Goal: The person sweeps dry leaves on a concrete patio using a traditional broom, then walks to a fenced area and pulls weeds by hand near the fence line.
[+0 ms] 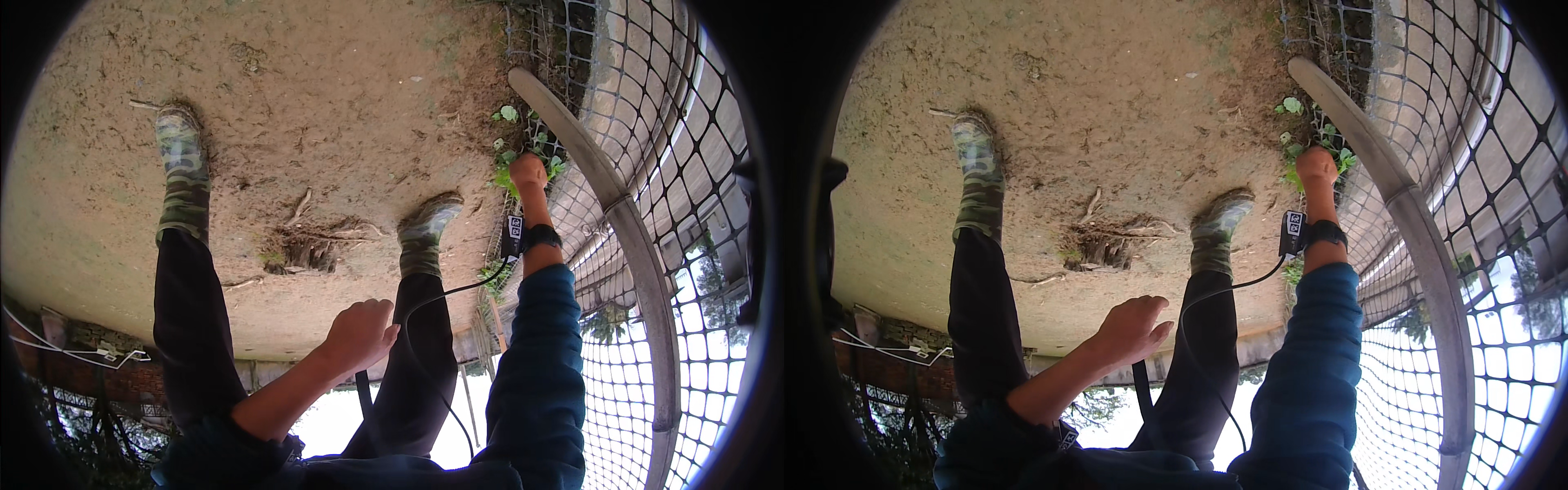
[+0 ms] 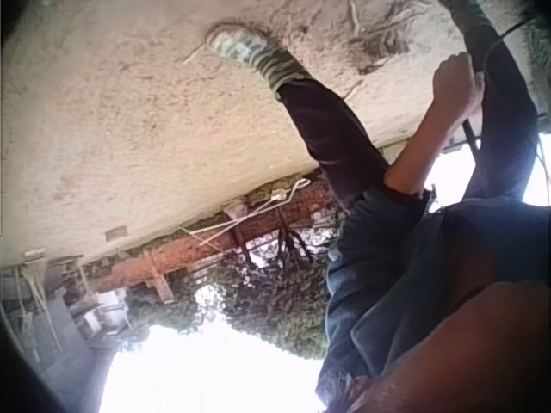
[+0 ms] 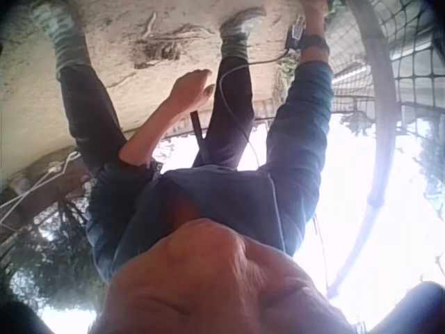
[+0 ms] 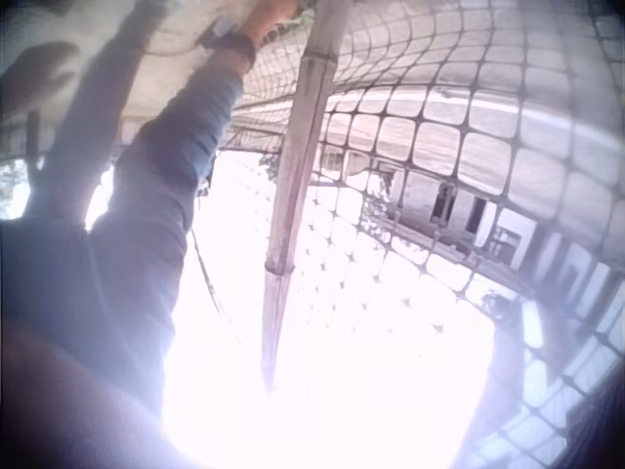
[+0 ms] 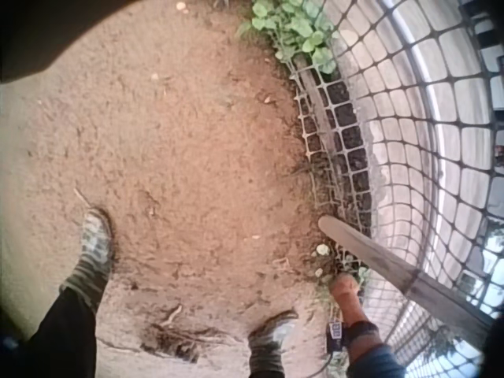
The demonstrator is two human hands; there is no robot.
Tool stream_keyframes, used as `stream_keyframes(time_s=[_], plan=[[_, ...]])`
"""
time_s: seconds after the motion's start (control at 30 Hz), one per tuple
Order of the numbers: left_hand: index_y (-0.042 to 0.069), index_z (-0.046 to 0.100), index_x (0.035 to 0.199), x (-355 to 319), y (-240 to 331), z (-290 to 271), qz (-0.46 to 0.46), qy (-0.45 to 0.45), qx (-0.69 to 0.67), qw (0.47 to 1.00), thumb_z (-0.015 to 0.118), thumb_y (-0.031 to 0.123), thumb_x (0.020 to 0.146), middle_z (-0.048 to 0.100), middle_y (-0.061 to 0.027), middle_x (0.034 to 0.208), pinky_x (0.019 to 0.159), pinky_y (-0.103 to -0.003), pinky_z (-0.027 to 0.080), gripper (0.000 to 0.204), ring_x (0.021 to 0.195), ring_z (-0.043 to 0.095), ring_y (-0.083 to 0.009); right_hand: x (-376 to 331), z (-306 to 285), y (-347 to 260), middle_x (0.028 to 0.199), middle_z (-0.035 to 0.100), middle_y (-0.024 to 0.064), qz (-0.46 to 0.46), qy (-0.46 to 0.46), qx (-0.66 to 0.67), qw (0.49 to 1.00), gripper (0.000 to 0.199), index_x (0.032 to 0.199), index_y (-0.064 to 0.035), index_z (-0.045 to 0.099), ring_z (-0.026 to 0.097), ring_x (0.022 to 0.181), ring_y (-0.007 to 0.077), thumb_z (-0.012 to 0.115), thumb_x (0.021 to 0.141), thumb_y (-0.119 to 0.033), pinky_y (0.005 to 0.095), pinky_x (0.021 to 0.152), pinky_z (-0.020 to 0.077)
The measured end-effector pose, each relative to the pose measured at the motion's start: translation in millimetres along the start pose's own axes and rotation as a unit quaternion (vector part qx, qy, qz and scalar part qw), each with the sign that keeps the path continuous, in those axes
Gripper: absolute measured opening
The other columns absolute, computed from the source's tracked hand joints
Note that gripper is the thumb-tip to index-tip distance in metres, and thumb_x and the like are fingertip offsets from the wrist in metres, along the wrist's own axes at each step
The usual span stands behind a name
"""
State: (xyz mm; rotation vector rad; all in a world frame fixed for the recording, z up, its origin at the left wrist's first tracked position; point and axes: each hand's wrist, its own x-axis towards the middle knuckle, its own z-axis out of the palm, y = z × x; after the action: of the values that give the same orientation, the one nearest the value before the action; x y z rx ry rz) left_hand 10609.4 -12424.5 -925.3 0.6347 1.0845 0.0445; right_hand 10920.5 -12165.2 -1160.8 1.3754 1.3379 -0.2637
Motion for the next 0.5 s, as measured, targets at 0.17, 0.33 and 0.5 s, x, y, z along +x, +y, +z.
stream_keyframes(time_s=[0.17, 0.33, 0.5], plan=[[-0.001, 0.055, 0.102, 2, 0, 0, 0.005, 0.014, -0.004, 1.000, 0.061, 0.023, 0.082, 0.061, -0.0190, 0.089, 0.073, -0.042, 0.048, 0.032, 0.084, 0.060, -0.0344, 14, 12, 3, 0.113, 0.062, 0.0147, -0.053, -0.074, -0.145, 0.985, 0.026, 0.097, -0.0068, 0.069, 0.063, 0.099, 0.0303, 0.055, 0.081, -0.022, 0.0400, 0.078, 0.0525], [-0.001, 0.055, 0.102, 3, 0, 1, 0.004, 0.022, 0.009, 1.000, 0.061, 0.022, 0.082, 0.062, -0.0188, 0.089, 0.073, -0.042, 0.049, 0.031, 0.084, 0.060, -0.0339, 16, 22, 2, 0.109, 0.063, 0.0161, -0.111, -0.011, -0.223, 0.968, 0.027, 0.098, -0.0043, 0.068, 0.063, 0.098, 0.0282, 0.052, 0.082, -0.019, 0.0401, 0.074, 0.0534], [-0.001, 0.056, 0.102, 4, 0, 1, 0.009, 0.029, -0.009, 0.999, 0.061, 0.022, 0.083, 0.062, -0.0185, 0.088, 0.073, -0.042, 0.049, 0.030, 0.084, 0.061, -0.0338, 11, 20, 15, 0.096, 0.064, 0.0216, -0.041, 0.077, 0.026, 0.996, 0.028, 0.086, -0.0041, 0.068, 0.062, 0.093, 0.0337, 0.054, 0.076, -0.026, 0.0376, 0.081, 0.0499]])
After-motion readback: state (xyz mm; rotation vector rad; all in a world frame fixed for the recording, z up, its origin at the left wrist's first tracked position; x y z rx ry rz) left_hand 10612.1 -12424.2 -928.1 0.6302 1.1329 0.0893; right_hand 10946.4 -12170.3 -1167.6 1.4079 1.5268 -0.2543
